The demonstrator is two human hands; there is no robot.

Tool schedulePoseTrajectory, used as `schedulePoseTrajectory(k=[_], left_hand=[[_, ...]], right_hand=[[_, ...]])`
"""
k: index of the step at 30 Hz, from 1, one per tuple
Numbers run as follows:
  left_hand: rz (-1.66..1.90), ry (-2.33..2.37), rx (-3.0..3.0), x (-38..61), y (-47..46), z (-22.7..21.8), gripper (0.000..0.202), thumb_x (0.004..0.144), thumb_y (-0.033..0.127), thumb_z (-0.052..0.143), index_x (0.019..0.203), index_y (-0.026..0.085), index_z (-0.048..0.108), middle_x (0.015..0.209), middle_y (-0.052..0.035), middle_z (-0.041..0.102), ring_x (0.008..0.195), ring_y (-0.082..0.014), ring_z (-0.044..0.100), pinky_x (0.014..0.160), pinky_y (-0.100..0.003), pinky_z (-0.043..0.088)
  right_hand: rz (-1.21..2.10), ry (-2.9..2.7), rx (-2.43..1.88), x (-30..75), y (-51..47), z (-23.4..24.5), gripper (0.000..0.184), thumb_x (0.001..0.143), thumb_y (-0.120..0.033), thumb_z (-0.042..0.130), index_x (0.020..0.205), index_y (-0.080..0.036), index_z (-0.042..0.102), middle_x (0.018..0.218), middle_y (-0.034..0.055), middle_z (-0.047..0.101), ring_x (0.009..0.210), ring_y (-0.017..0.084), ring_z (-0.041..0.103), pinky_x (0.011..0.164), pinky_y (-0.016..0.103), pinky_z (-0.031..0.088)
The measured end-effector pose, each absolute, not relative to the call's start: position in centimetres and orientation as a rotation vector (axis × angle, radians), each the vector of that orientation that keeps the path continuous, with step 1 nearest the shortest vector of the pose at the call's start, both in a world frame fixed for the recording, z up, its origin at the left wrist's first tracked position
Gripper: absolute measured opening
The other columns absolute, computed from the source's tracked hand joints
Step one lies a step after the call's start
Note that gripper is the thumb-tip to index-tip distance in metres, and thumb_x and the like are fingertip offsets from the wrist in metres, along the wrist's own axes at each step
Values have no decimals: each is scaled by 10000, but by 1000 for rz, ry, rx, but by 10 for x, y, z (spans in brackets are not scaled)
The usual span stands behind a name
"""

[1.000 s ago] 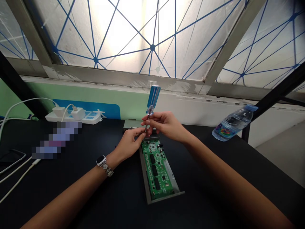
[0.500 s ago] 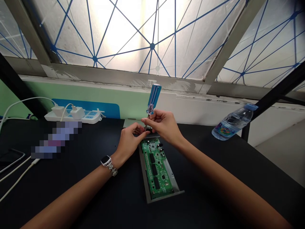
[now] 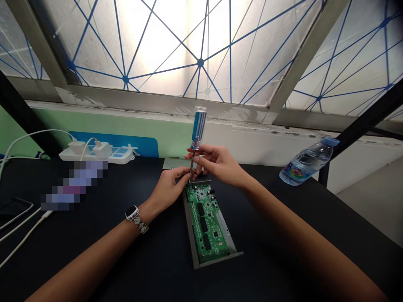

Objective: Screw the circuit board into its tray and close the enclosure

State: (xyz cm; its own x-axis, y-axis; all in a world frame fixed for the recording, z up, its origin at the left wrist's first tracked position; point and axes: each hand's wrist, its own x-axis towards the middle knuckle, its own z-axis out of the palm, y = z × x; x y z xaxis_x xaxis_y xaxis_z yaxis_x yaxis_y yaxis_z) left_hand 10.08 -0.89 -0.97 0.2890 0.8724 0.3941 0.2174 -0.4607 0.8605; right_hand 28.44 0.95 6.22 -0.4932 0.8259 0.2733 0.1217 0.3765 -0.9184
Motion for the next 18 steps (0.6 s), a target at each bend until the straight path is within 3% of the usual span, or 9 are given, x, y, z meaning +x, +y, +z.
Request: schedulePoseTrajectory(k=[5,8,14,18], left_hand=[[1157,946,1921,100,-10,-9,249,990,257,522,1063,182,748,1084,-72,778,1013,-228,719,911,-329,540],[1224,1009,1910,106,-13,-10,222,947,293,614,1117,188,711,1069,-73,769,994,-229,718,904,-341,550],[1385,1212,1863,116,-13,-16,169,851,327,742,800,188,661,799,-27,730,743,-196,693,721,-318,554],[1367,1139,1780,113,-10,-19,154,852,346,750,845,192,748,858,-43,787,809,-232,737,746,-338,579]], right_hand=[[1208,-1836,-820,284,11,58,279,883,-364,725,1023,-123,715,963,87,763,559,102,649,614,308,601],[1102,-1814,-858,281,10,55,275,842,-382,769,927,-123,738,797,47,741,525,102,622,551,279,563],[967,-1743,-903,275,9,47,294,760,-416,834,797,-137,749,714,29,701,506,108,571,457,260,484],[888,-1750,-921,275,11,45,283,781,-421,819,821,-149,749,708,29,700,604,145,629,573,291,530]])
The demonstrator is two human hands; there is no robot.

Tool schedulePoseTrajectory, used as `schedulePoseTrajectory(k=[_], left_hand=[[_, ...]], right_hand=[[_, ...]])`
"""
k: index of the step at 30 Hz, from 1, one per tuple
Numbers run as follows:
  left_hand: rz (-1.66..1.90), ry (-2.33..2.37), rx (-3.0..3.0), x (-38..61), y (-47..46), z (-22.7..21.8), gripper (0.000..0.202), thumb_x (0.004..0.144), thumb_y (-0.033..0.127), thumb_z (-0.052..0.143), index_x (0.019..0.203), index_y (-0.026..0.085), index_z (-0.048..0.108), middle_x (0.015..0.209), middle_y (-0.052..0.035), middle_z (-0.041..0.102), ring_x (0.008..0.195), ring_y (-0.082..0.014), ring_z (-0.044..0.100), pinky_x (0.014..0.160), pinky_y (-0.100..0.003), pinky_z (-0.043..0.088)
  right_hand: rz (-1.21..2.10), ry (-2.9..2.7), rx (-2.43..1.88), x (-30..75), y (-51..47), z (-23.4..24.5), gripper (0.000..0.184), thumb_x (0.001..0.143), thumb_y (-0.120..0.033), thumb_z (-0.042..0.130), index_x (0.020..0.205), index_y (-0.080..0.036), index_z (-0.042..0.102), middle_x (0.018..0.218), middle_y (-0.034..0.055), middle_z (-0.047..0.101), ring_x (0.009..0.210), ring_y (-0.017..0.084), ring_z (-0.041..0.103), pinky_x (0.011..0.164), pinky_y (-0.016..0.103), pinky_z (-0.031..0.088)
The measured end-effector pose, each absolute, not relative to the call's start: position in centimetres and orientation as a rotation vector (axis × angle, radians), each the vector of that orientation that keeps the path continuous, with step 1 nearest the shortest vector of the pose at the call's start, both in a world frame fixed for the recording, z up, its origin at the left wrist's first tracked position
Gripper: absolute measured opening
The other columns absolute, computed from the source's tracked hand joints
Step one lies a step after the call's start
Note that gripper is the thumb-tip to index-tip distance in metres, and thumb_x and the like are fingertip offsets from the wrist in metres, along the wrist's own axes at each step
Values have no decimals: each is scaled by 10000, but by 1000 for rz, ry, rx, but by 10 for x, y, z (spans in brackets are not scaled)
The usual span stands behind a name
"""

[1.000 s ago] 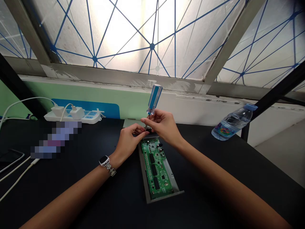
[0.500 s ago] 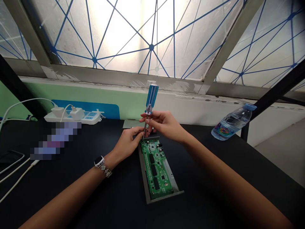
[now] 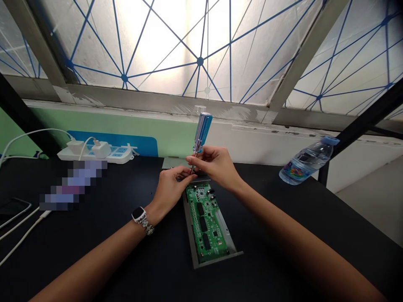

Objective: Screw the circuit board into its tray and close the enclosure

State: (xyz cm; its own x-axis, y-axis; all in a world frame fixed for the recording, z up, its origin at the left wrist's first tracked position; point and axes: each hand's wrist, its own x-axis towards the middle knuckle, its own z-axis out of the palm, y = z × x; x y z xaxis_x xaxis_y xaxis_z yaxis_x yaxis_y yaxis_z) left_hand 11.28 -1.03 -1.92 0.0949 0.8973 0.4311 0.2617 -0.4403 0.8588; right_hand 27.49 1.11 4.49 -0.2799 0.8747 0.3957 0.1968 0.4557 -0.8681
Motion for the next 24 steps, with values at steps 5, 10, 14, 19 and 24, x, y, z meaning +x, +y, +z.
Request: schedulePoseTrajectory(k=[5,10,14,19,24], left_hand=[[1331,1033,1685,110,-9,-20,188,857,354,744,922,184,794,974,-70,816,957,-285,764,861,-386,610],[1290,1017,1689,109,-10,-18,207,883,338,718,979,175,801,1044,-86,812,1008,-290,763,912,-398,610],[1263,1009,1759,107,-12,-17,234,914,343,683,1048,190,799,1097,-83,804,1015,-282,763,912,-392,610],[1258,1008,1787,108,-13,-14,235,928,332,657,1057,194,796,1074,-76,810,1005,-278,766,911,-386,610],[1256,973,1738,107,-12,-14,246,925,327,659,1073,178,788,1080,-83,808,1009,-273,767,909,-373,609]], right_hand=[[850,-1870,-894,280,14,50,219,840,-382,759,911,-176,783,888,59,767,788,186,684,706,321,556],[846,-1793,-878,279,13,47,239,804,-396,799,798,-161,755,785,45,728,672,151,613,622,300,509],[778,-1742,-911,274,11,40,328,792,-459,804,703,-172,674,647,3,621,578,127,526,539,282,449],[815,-1742,-928,272,9,42,321,844,-488,745,829,-179,660,770,23,642,642,139,579,556,279,498],[904,-1787,-757,277,8,50,402,917,-446,660,1223,-187,627,1084,85,653,947,205,652,601,264,552]])
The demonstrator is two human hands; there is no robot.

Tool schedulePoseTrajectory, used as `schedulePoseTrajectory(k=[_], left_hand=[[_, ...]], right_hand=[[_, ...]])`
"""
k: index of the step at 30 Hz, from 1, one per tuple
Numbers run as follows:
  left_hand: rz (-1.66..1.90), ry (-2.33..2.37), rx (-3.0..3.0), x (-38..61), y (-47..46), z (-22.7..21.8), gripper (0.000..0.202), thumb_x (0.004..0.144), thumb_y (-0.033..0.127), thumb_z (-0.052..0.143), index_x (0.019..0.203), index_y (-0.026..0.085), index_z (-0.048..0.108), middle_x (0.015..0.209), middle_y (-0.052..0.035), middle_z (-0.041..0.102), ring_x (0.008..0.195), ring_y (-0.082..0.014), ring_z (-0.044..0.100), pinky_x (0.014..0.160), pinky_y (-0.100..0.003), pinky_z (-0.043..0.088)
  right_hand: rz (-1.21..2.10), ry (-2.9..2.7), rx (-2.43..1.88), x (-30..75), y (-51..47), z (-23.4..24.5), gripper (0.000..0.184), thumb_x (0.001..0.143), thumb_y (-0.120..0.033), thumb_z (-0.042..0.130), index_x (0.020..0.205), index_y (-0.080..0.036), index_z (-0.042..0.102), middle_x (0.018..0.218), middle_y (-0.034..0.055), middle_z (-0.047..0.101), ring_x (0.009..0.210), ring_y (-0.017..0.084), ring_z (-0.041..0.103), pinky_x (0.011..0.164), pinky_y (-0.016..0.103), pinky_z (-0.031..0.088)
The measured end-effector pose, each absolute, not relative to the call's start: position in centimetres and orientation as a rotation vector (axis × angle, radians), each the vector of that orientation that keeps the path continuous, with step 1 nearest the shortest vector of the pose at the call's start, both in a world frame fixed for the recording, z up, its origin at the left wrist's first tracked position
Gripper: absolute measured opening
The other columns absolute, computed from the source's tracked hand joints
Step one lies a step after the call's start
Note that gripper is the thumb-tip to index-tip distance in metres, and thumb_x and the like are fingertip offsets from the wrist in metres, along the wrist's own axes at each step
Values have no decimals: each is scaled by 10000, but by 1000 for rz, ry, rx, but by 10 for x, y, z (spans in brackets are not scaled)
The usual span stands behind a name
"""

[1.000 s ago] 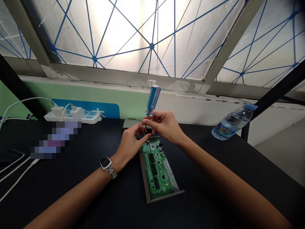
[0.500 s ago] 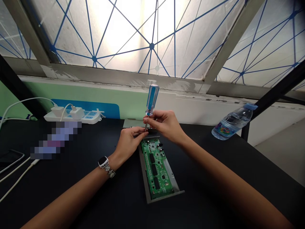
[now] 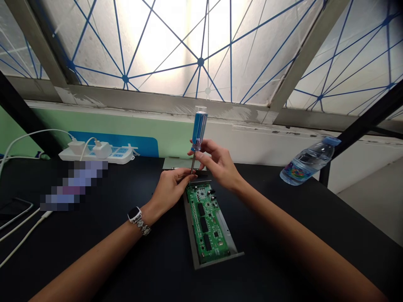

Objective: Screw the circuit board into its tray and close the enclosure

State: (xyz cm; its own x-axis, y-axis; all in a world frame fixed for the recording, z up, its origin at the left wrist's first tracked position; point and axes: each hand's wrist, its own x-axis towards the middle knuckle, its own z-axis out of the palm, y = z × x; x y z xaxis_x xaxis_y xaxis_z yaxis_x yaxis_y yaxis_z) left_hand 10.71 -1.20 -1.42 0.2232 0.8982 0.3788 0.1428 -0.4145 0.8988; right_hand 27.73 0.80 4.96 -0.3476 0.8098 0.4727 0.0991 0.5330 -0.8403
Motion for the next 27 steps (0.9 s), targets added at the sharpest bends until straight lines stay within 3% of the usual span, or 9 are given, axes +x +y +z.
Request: schedulePoseTrajectory(k=[7,15,17,19,21,24,27], left_hand=[[1226,936,1723,104,-12,-15,241,931,312,653,1076,165,777,1095,-92,803,1021,-261,763,942,-377,598],[1222,1022,1819,106,-14,-14,259,944,322,604,1087,150,734,1101,-119,782,1040,-270,744,964,-408,583],[1217,1131,1976,105,-20,-15,368,926,312,608,1255,153,651,1260,-140,713,1187,-299,674,1056,-464,525],[1143,1244,2135,104,-30,-17,616,890,317,634,1462,165,460,1463,-166,560,1373,-341,520,1146,-535,430],[1005,1323,2210,104,-38,-22,775,869,328,634,1550,170,301,1566,-188,426,1473,-366,380,1186,-575,359],[845,1392,2229,106,-46,-28,803,867,291,574,1574,159,216,1606,-197,345,1511,-366,297,1200,-581,320],[752,1461,2176,110,-47,-30,776,860,244,519,1570,154,217,1582,-198,373,1474,-367,348,1173,-583,337]], right_hand=[[912,-1767,-785,282,13,53,320,895,-467,691,1059,-192,682,1055,68,671,857,172,613,600,264,555],[826,-1728,-814,284,15,55,306,827,-441,783,927,-182,655,849,25,588,778,150,556,520,233,464],[811,-1731,-807,284,15,54,314,829,-449,782,931,-182,652,857,28,591,791,152,555,513,228,449],[803,-1733,-793,284,16,53,312,834,-452,777,928,-183,649,858,27,588,789,150,549,503,224,434],[803,-1730,-786,284,16,52,308,833,-446,779,923,-184,644,848,21,579,769,143,539,494,222,419],[802,-1720,-794,282,15,52,311,817,-436,794,906,-187,630,829,10,564,730,131,520,481,222,399],[768,-1701,-810,278,11,53,308,817,-430,792,885,-185,619,808,1,555,699,121,510,468,222,378]])
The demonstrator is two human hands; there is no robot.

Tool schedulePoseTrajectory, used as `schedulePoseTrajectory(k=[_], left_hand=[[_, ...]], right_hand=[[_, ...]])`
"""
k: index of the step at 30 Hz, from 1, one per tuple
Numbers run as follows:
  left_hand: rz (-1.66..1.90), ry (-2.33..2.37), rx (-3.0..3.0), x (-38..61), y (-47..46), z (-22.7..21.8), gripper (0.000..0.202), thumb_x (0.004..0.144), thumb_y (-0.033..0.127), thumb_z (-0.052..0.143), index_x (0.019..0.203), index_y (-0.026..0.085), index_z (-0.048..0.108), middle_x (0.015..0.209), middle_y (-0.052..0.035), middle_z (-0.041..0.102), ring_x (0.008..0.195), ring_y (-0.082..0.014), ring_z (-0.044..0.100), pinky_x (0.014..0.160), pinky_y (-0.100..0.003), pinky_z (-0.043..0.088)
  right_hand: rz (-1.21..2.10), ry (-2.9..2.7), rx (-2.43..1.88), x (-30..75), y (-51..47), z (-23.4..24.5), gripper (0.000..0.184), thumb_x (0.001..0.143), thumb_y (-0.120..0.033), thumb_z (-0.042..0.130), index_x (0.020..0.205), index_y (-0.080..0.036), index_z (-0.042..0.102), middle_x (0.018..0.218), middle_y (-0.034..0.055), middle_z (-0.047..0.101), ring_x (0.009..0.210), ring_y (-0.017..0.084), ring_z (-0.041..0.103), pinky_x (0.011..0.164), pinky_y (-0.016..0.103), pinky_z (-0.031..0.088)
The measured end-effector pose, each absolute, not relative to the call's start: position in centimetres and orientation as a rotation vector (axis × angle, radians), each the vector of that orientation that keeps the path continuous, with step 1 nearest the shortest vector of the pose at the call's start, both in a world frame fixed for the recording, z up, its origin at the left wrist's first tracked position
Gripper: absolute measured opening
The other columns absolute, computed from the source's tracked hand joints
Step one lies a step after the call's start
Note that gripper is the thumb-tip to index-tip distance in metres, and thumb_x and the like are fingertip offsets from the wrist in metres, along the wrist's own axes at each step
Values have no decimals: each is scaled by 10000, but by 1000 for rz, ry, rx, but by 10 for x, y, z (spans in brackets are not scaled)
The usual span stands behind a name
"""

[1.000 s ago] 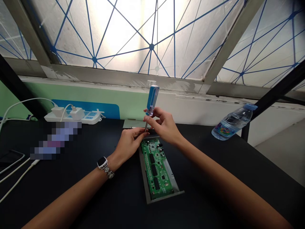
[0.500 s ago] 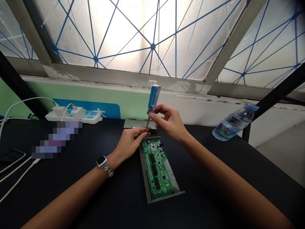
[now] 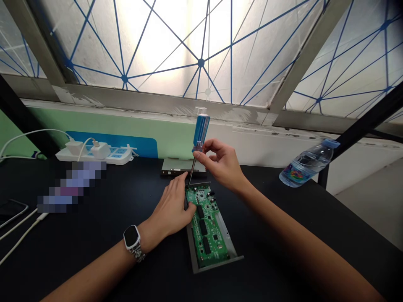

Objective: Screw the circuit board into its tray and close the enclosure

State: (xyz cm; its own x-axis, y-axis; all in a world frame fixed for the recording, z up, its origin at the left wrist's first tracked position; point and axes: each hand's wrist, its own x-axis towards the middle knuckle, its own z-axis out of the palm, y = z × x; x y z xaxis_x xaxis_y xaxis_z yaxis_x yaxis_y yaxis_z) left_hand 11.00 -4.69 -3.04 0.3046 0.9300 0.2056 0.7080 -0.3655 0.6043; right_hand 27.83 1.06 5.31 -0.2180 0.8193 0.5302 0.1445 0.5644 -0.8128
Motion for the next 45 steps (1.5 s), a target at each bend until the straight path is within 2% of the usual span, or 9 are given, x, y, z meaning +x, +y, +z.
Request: schedulePoseTrajectory(k=[4,10,22,26,31,35,38,42,45], left_hand=[[696,1550,2151,114,-47,-28,746,838,214,490,1544,116,268,1477,-208,487,1389,-362,444,1132,-564,363],[708,1608,2171,117,-48,-29,700,819,208,492,1494,117,334,1406,-197,551,1333,-352,499,1103,-525,376],[749,1586,2176,113,-45,-33,643,816,202,495,1445,141,371,1349,-169,579,1281,-332,525,1077,-513,385],[733,1576,2172,113,-47,-29,627,819,198,491,1434,138,383,1369,-171,573,1285,-337,519,1072,-507,391],[710,1564,2164,111,-46,-24,616,817,205,507,1423,158,404,1347,-164,588,1272,-354,537,1055,-512,414],[676,1522,2151,104,-42,-25,600,827,242,520,1418,199,427,1321,-147,597,1257,-365,548,1060,-538,414],[660,1493,2179,98,-40,-24,604,851,271,516,1442,195,417,1337,-157,593,1257,-365,549,1070,-540,406],[621,1481,2229,89,-38,-19,608,865,277,502,1460,196,410,1380,-158,578,1265,-360,549,1075,-536,407],[602,1481,2257,78,-35,-15,592,853,283,518,1434,204,441,1379,-146,575,1267,-352,548,1052,-511,439]], right_hand=[[648,-1671,-841,271,5,53,285,823,-405,785,864,-175,622,762,-4,561,695,124,524,475,225,392],[582,-1625,-835,263,1,48,238,842,-360,765,873,-175,618,753,-10,555,688,122,529,508,233,431],[565,-1569,-826,258,-1,41,215,873,-371,726,909,-203,597,793,-6,563,701,126,536,508,232,437],[586,-1597,-821,260,0,40,232,880,-383,723,930,-213,575,773,-15,587,687,128,580,502,238,428],[651,-1653,-759,265,0,40,295,840,-388,783,935,-214,564,746,-31,634,616,131,648,565,281,504],[684,-1601,-666,263,-4,54,317,848,-423,773,944,-227,544,766,-30,666,605,131,679,525,266,506],[694,-1510,-627,269,-10,71,316,874,-423,745,939,-241,496,829,-27,681,562,110,672,486,247,494],[732,-1437,-784,301,-14,76,339,885,-437,709,892,-250,426,663,-76,643,406,89,573,424,232,447],[865,-1432,-1048,340,-15,53,364,856,-442,729,858,-235,429,622,-81,630,336,66,490,374,211,375]])
